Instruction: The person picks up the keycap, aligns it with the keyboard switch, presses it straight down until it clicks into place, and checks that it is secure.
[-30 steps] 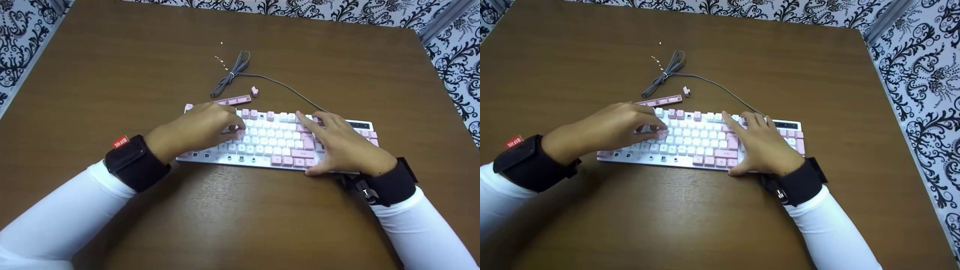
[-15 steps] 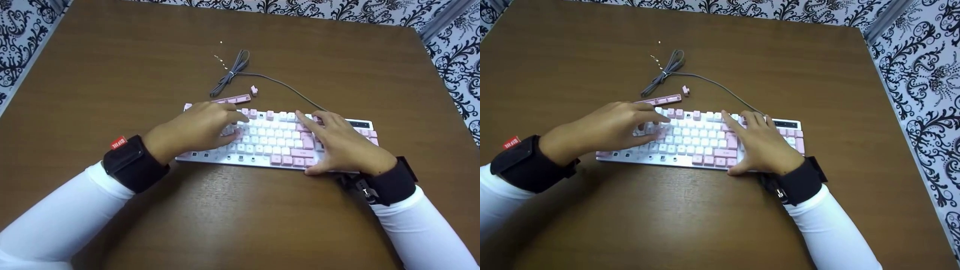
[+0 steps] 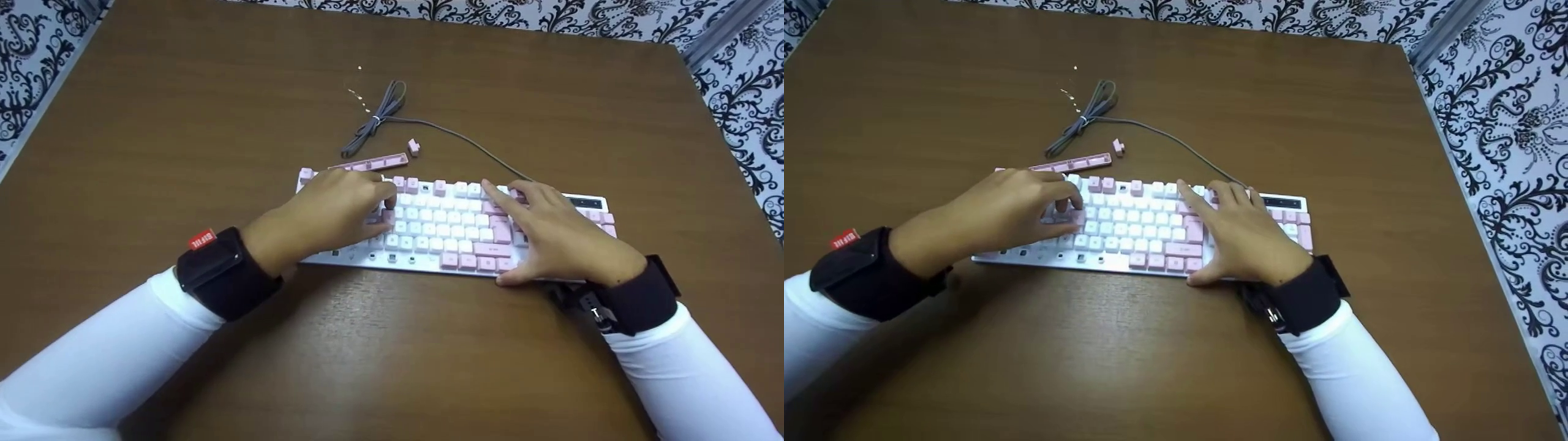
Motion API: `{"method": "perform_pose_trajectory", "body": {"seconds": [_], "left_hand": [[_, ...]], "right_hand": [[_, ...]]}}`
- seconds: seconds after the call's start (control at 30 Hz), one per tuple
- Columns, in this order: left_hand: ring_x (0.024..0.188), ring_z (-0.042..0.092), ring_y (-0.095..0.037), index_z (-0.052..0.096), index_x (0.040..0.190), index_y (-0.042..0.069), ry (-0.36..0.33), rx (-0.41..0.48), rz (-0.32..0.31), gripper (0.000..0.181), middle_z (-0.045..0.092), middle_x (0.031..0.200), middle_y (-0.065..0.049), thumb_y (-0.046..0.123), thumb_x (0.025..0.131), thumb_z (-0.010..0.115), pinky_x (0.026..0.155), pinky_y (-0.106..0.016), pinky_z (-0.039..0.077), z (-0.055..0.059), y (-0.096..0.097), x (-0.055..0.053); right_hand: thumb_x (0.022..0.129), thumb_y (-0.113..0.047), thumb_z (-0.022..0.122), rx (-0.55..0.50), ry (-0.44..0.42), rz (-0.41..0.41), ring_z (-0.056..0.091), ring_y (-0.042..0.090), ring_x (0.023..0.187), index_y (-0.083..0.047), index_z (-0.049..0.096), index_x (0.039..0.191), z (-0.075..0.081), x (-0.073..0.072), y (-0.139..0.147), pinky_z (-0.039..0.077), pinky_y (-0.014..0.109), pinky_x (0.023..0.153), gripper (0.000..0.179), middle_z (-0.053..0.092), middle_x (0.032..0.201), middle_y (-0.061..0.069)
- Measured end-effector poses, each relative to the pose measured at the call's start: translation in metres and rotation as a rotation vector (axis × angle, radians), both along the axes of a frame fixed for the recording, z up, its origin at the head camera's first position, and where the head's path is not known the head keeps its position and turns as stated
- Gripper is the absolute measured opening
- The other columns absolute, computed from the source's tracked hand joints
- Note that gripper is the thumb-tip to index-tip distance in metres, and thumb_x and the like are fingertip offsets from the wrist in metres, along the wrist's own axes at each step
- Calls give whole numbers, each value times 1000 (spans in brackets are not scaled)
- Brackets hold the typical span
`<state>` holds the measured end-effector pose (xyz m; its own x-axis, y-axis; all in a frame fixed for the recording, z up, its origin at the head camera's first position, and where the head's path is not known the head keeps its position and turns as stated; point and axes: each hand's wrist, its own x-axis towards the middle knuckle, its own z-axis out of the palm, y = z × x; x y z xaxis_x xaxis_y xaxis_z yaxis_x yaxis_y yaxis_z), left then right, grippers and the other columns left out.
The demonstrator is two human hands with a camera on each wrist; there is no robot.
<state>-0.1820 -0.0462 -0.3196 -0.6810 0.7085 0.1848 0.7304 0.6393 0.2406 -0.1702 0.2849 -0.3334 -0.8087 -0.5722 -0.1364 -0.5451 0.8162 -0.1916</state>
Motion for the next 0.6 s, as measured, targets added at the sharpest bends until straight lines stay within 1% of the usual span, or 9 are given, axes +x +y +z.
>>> {"method": "perform_pose_trajectory", "body": {"seconds": [0.13, 0.23, 0.43, 0.5, 0.6], "left_hand": [[68, 58, -19, 69, 92, 9, -8, 3, -29, 6, 68, 84, -6, 15, 91, 67, 69, -43, 51, 0, -1, 0], [69, 61, -19, 70, 91, 9, -7, 6, -39, 6, 68, 85, -6, 15, 90, 68, 69, -43, 53, 1, -1, 0], [74, 66, -22, 69, 91, 12, 6, -16, -8, 11, 70, 89, -4, 20, 85, 75, 69, -45, 54, 1, 2, 1], [77, 68, -23, 69, 91, 12, 6, -28, 5, 12, 70, 91, -4, 21, 86, 75, 69, -46, 54, 1, 3, 1], [76, 67, -23, 69, 91, 11, 12, -23, 8, 9, 70, 90, -5, 18, 88, 73, 68, -46, 54, 0, 3, 1]], "right_hand": [[60, -58, 88, 5, -3, -1, 31, 47, 139, -26, 11, 162, 0, -1, 0, 24, 63, 113, 132, 33, 149, 27], [60, -58, 88, 3, -3, -2, 30, 47, 139, -27, 11, 162, 0, 0, 0, 24, 63, 113, 132, 33, 150, 27], [60, -58, 88, 0, -7, -1, 31, 47, 139, -26, 11, 162, 0, 1, 0, 24, 63, 113, 131, 33, 150, 27], [60, -58, 88, 2, -6, -2, 31, 47, 139, -26, 11, 162, 0, 1, 1, 24, 64, 113, 131, 33, 150, 27], [60, -58, 88, 5, -4, -5, 31, 47, 139, -27, 11, 162, 1, 0, 0, 24, 64, 113, 131, 33, 150, 27]]}}
